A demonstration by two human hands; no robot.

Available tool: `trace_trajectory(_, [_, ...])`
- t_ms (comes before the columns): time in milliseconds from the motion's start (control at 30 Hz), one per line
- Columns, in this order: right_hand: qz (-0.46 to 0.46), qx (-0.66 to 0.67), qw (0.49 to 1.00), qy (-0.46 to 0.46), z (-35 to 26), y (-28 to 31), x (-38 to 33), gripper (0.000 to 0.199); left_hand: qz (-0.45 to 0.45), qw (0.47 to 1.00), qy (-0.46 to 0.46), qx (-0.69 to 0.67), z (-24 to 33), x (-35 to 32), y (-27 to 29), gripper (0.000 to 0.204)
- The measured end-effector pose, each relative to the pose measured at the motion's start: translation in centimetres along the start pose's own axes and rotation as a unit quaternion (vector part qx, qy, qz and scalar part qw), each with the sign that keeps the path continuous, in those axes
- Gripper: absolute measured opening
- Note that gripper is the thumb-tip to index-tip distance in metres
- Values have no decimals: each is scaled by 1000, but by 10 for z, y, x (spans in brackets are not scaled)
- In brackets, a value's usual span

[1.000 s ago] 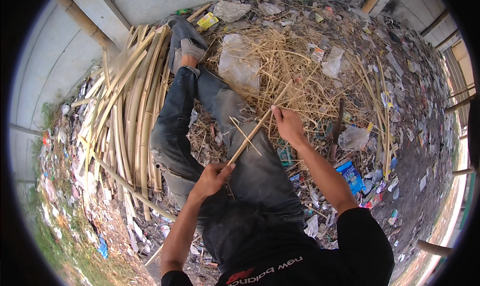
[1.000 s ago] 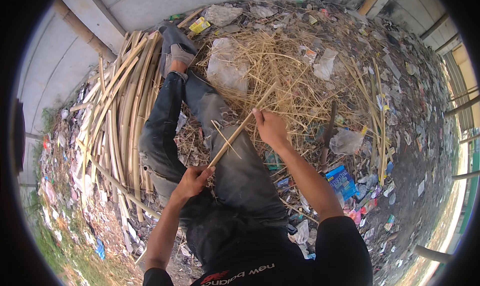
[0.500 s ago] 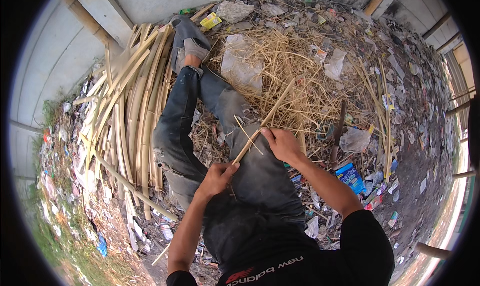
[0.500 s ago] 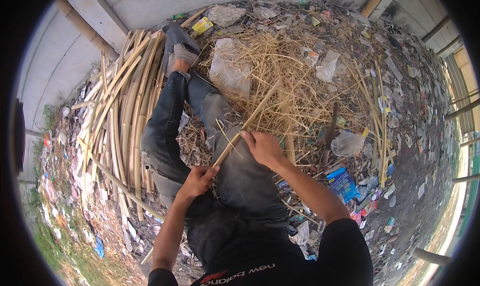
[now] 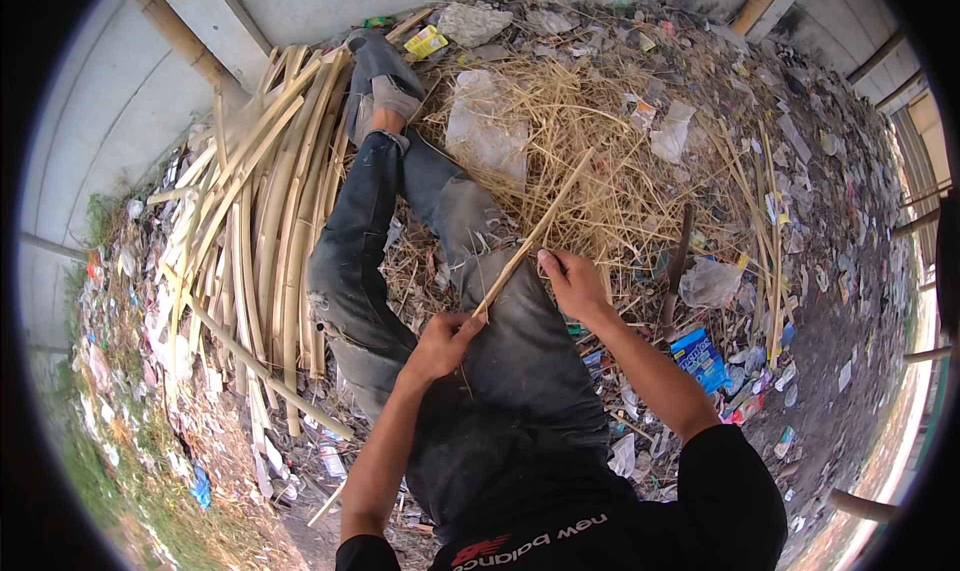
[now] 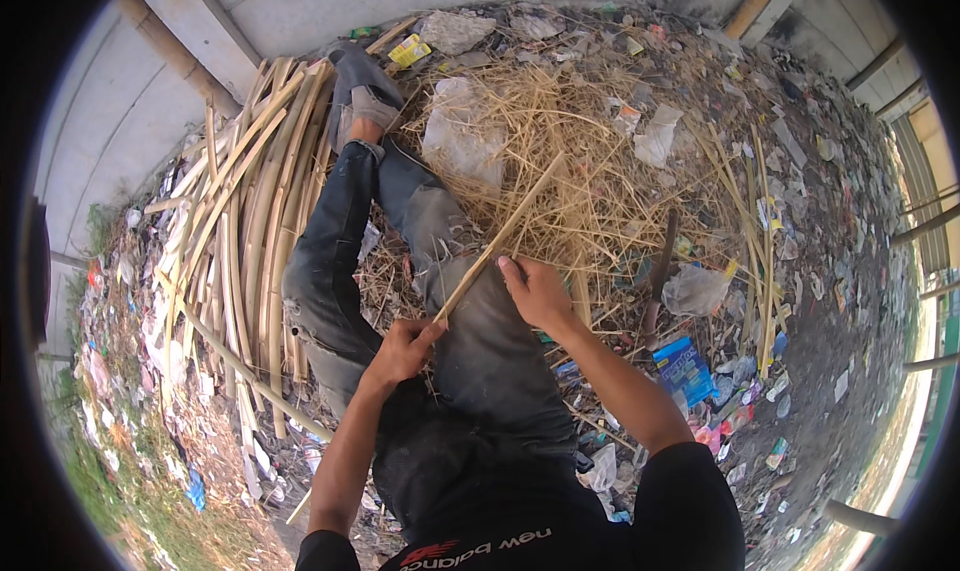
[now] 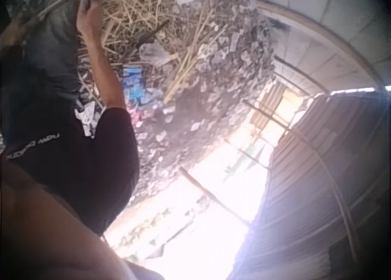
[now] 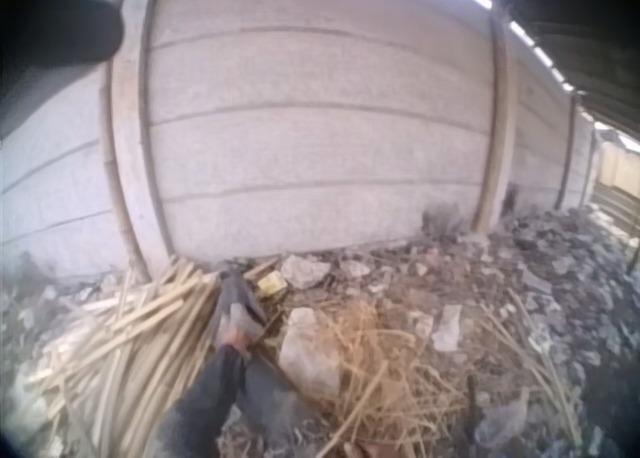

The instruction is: The person sits on the ground and uses a knife to shave thin strips from a long bamboo pole. They hold the pole with their left hand and scrape the surface with the knife in their right hand, creating a pile of bamboo shavings.

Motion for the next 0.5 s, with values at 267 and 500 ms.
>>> trace_trajectory(267, [-15, -23, 999, 43, -6, -28, -2, 51, -8, 999, 39, -5, -7, 1, 0, 59])
trace_trajectory(500, [-23, -41, 996, 80, -10, -37, -8, 43, -17, 999, 33, -13, -3, 0, -1, 56])
Point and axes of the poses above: each hand's wrist, its own x-axis towards the middle knuckle, its own y-axis out of the back of the hand, z = x × y, the point moved 10 cm from there along x, towards the middle knuckle, and after that the axes turned 2 degrees about x, right-handed, at the moved point
